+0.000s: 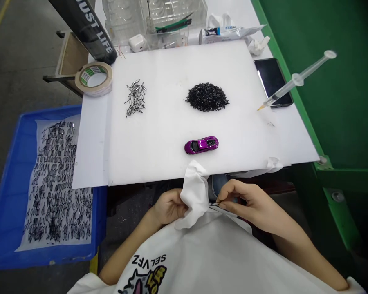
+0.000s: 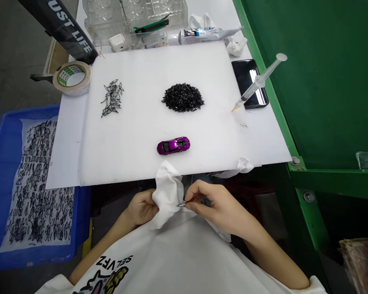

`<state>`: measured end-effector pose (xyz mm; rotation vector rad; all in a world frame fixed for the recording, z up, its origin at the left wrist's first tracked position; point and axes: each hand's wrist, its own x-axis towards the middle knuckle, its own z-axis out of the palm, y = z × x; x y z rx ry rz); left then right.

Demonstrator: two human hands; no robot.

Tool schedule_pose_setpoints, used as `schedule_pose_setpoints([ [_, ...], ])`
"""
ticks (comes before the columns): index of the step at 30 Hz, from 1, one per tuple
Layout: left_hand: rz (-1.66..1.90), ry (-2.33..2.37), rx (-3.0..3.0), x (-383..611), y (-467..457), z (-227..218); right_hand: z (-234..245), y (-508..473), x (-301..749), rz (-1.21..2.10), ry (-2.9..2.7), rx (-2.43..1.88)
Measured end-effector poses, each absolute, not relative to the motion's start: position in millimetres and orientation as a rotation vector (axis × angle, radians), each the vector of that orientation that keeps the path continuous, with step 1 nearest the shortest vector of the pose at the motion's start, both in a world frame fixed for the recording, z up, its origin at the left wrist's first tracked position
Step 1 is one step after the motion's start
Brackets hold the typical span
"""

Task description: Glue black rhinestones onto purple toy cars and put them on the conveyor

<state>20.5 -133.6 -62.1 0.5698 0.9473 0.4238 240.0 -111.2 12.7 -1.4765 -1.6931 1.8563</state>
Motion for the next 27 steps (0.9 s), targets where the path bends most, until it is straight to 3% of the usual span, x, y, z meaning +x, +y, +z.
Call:
schedule_pose_setpoints([
  [6, 0.427, 0.910, 0.480, 43.6, -132.9, -54.1, 20.3, -103.2, 239.2, 1.791, -1.955, -1.428],
  [12, 0.537, 0.987, 0.609, 46.7, -123.1, -37.5, 21.3, -98.9, 232.1, 1.485, -2.314, -1.291],
  [27, 0.597, 1.082, 0.676, 49.9, -118.9, -34.3, 2.7, -95.5, 226.2, 0.610, -2.474, -0.890],
])
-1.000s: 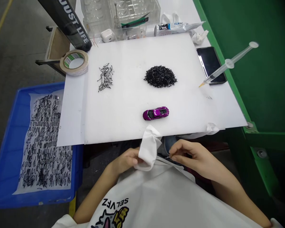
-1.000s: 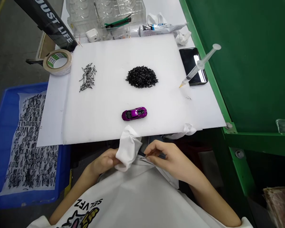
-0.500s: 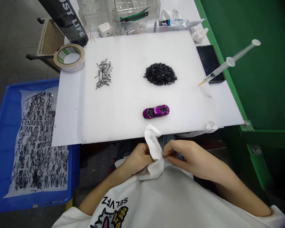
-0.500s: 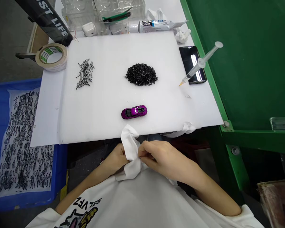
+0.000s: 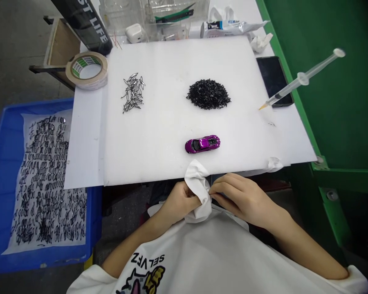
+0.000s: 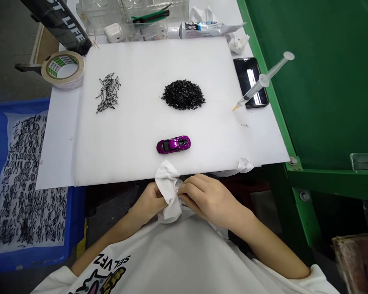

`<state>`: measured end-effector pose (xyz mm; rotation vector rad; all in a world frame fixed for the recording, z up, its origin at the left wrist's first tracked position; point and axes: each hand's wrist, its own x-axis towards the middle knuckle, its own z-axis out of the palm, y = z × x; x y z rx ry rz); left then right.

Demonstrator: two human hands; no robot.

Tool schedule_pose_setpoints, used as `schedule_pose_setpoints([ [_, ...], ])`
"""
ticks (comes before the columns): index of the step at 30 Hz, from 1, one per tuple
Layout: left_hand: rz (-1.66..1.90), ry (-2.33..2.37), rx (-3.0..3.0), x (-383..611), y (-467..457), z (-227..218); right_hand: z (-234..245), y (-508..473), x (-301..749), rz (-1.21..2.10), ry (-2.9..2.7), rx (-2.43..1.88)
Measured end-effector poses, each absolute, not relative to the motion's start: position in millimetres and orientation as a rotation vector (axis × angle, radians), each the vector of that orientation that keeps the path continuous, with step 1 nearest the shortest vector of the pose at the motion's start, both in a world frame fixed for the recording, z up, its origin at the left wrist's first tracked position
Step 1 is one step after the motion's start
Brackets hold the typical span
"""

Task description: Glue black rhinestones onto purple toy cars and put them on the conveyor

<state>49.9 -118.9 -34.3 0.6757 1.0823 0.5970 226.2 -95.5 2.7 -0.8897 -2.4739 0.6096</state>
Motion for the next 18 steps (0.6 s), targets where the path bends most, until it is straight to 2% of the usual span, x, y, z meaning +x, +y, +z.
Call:
schedule_pose_setpoints([
  [12, 0.667, 1.017, 0.740, 60.9, -117.6, -31.5, 3.1, -93.5, 233.6, 0.486, -2.498, -0.864],
  [16, 0.634, 1.045, 0.772, 61.6, -116.4, -30.4, 13.1, -87.7, 251.4, 0.513, -2.438, -0.982],
  [18, 0.510, 1.075, 0.954, 58.0, -115.4, -26.1, 17.7, -83.6, 262.6, 0.508, -2.335, -1.103],
])
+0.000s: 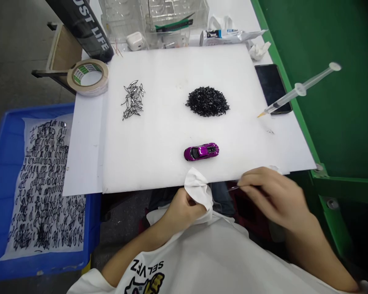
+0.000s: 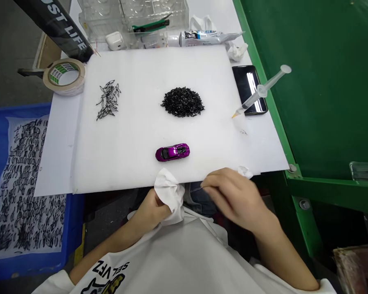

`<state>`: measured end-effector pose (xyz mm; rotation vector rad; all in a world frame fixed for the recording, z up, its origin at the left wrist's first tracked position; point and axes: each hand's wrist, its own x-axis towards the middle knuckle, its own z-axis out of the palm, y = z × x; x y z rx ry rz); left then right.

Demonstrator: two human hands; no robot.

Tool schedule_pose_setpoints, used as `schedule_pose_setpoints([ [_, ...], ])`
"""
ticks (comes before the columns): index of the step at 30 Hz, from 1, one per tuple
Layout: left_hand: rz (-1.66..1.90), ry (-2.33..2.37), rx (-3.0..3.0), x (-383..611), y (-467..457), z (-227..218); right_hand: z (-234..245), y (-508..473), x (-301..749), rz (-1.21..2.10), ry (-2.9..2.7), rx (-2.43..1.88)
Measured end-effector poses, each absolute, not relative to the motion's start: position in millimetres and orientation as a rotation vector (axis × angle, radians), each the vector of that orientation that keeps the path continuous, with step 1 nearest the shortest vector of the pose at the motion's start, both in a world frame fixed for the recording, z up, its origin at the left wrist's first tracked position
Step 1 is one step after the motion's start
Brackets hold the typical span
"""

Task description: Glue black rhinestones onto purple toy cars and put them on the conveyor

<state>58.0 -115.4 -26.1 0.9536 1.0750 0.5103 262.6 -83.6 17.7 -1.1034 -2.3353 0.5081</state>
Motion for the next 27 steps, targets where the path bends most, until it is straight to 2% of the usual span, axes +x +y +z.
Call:
schedule_pose_setpoints([
  [4, 0.136, 1.203, 1.559, 36.4, -112.1, -1.6, 21.5, -74.9, 272.8, 0.528, -2.143, -1.166],
  [8, -0.085, 1.315, 1.899, 7.5, -99.2, 33.7, 21.1, -65.4, 262.4, 0.614, -2.032, -1.137],
  [13, 0.295, 1.438, 2.218, 9.3, -56.8, 43.8, 21.3, -47.4, 237.0, 0.755, -1.700, -1.247],
  [17, 0.295, 1.371, 2.319, 26.5, -30.0, 31.4, 20.2, -33.6, 220.9, 0.985, -1.480, -1.284],
  [23, 0.362, 1.406, 2.071, 19.7, -22.7, 32.8, 15.9, -22.8, 210.6, 1.478, -1.350, -1.274],
  [27, 0.388, 1.390, 1.997, 12.5, -22.6, 33.7, 12.2, -18.4, 207.0, 1.553, -1.265, -1.252],
])
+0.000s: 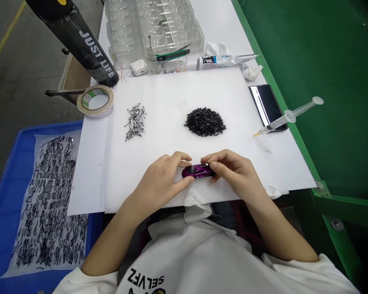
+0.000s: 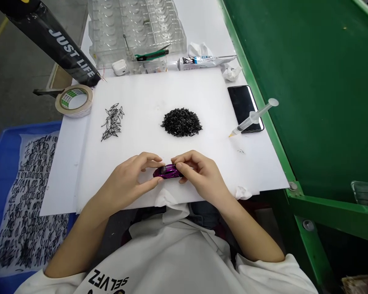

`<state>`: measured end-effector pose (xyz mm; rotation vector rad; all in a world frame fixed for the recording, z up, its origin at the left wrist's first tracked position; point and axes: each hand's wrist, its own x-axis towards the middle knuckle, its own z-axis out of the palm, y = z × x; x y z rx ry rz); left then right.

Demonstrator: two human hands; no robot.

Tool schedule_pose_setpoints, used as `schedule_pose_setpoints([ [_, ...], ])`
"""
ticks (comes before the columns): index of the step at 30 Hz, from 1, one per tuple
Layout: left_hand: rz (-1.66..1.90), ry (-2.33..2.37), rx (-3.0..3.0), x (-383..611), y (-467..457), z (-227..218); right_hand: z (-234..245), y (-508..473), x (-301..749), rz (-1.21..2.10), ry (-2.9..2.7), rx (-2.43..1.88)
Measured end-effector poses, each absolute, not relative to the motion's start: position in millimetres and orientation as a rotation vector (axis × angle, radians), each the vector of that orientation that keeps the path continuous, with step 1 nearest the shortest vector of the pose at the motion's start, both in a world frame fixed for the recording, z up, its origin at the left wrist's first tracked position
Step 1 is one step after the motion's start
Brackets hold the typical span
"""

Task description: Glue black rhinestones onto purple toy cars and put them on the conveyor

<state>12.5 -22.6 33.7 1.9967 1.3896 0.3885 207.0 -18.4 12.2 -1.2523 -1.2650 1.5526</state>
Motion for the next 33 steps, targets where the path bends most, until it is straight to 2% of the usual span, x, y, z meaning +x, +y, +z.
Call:
schedule_pose_setpoints([
  [9, 1.057, 1.391, 1.894, 33.3, -34.1, 25.5, 11.5, -15.3, 206.3, 1.591, -1.228, -1.225],
  [33, 1.005, 1.606, 1.842, 34.6, -46.3, 20.4, 8.2, -19.5, 211.1, 1.564, -1.305, -1.180],
])
